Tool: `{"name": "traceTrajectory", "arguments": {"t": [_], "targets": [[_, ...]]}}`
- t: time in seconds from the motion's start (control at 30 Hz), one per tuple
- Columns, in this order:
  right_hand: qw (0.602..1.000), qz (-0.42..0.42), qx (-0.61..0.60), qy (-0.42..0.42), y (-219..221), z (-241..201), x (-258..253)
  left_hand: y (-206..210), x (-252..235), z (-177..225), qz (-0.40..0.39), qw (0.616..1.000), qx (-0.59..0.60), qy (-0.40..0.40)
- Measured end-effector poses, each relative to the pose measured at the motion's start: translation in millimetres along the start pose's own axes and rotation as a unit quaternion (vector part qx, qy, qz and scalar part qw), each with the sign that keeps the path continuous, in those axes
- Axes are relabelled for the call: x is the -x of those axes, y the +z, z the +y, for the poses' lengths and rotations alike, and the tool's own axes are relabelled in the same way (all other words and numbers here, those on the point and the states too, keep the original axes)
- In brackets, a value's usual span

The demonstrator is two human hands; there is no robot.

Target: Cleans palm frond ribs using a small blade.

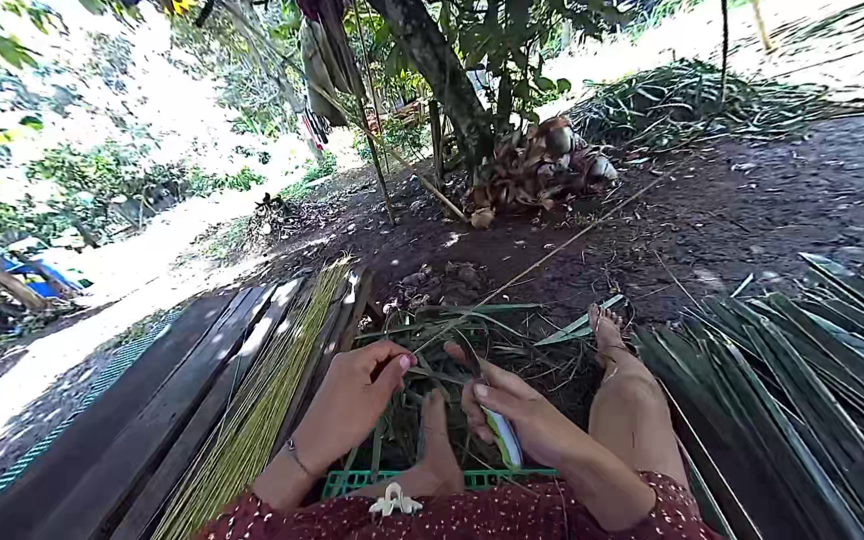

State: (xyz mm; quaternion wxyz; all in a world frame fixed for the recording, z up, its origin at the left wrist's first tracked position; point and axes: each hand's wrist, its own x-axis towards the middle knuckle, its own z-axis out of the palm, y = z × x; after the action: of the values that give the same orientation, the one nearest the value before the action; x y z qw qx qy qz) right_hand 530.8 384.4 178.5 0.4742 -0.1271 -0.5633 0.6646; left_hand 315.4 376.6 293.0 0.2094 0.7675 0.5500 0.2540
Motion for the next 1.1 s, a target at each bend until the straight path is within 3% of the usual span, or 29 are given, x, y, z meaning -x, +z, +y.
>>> {"name": "traceTrajectory", "arguments": {"t": [0.1, 0.2, 0.47, 0.53, 0.57, 0.6, 0.63, 0.67, 0.7, 0.73, 0.77, 0.87, 1.03, 1.1], "targets": [[0.999, -0.025, -0.035, -0.029, 2, 13, -16, 6, -8, 7, 0.008, 1.0, -0.028, 0.005], [0.999, -0.02, -0.043, 0.001, 3, 19, -32, 12, -16, 2, 0.026, 0.998, -0.051, 0.027], [0.962, -0.065, -0.265, 0.032, -14, 55, -81, 31, -55, -54, 0.081, 0.981, -0.13, 0.122], [0.963, -0.001, -0.239, 0.126, -8, 15, -94, 38, -68, -65, 0.087, 0.978, -0.14, 0.127], [0.941, 0.114, -0.172, 0.269, 10, -37, -111, 42, -73, -71, 0.093, 0.976, -0.144, 0.133], [0.913, 0.177, -0.105, 0.351, 19, -63, -129, 46, -78, -77, 0.101, 0.974, -0.15, 0.138], [0.912, 0.187, -0.066, 0.359, 14, -60, -134, 50, -82, -82, 0.105, 0.973, -0.153, 0.137], [0.946, 0.169, -0.074, 0.266, -5, -27, -122, 53, -84, -86, 0.104, 0.974, -0.152, 0.13], [0.979, 0.129, -0.117, 0.11, -34, 29, -107, 54, -86, -90, 0.102, 0.976, -0.15, 0.122], [0.979, 0.125, -0.154, 0.041, -54, 63, -102, 53, -87, -94, 0.101, 0.977, -0.148, 0.114], [0.975, 0.137, -0.171, 0.025, -68, 75, -101, 53, -88, -96, 0.1, 0.979, -0.145, 0.104], [0.967, 0.173, -0.18, 0.053, -91, 72, -108, 51, -87, -94, 0.091, 0.983, -0.146, 0.065], [0.979, 0.031, -0.154, 0.127, -68, 74, -111, 60, -87, -94, 0.113, 0.972, -0.198, 0.06], [0.983, 0.014, -0.13, 0.128, -56, 78, -110, 65, -90, -93, 0.112, 0.972, -0.192, 0.071]]}}
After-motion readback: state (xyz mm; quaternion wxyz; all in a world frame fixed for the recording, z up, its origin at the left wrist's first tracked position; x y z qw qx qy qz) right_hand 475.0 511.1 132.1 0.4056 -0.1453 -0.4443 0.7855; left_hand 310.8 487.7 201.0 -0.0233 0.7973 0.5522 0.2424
